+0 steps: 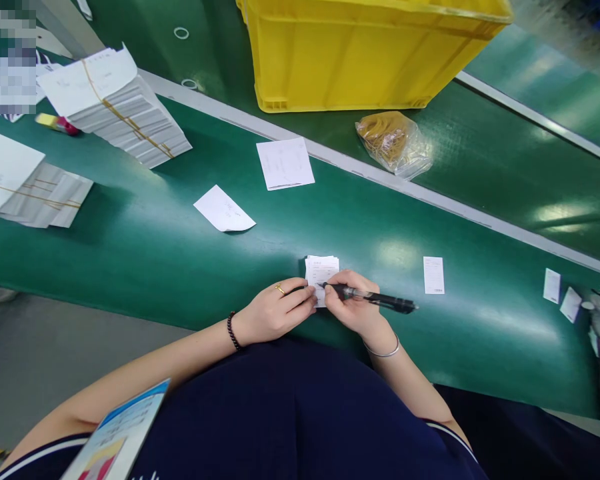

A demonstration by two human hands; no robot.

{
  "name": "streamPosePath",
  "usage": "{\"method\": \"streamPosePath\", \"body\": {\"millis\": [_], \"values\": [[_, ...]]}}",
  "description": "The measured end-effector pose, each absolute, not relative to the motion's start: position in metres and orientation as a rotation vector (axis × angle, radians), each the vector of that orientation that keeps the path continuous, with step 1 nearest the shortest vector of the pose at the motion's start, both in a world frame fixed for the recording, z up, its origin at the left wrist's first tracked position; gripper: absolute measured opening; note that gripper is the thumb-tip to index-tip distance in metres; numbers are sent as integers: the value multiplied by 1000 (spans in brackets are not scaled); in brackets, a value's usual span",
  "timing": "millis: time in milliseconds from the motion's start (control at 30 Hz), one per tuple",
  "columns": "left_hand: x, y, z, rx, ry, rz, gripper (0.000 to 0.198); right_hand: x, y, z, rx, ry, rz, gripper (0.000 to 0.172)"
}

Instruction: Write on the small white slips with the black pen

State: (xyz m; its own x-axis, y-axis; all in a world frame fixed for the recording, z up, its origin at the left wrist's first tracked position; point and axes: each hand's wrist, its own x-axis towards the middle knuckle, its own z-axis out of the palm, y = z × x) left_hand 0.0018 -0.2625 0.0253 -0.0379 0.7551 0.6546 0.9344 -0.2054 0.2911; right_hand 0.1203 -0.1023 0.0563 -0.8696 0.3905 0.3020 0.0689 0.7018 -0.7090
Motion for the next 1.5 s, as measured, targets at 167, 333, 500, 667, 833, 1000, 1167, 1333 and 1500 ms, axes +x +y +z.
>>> {"method": "streamPosePath", "body": {"millis": [167, 333, 500, 667, 833, 1000, 1167, 1333, 1500], "values": [[1, -263, 26, -2020, -1810, -1060, 10, 123, -92, 52, -642, -2223, 1100, 19], [1, -262, 25, -2000, -1778, -1073, 11, 122, -84, 49, -643, -2363, 846, 13], [2, -262, 24, -2004, -1789, -1075, 11, 125, -89, 49, -658, -2318, 865, 11], [1, -263, 25, -1982, -1806, -1085, 10, 117, -96, 48, -807, -2078, 1333, 28], [1, -263, 24, -1956, -1781, -1127, 15, 126, -60, 55, -849, -1857, 1419, 31], [2, -264, 21, -1960, -1792, -1139, 14, 187, 28, 61, -1016, -1669, 906, 35], [2, -263, 21, -1962, -1791, -1167, 15, 242, 88, 37, -1333, -1590, 722, 39], [3, -262, 20, -1963, -1797, -1171, 17, 232, 81, 33, -1264, -1554, 558, 35], [3, -262, 21, -1977, -1753, -1148, 17, 182, 9, 60, -1033, -1683, 840, 39]]}}
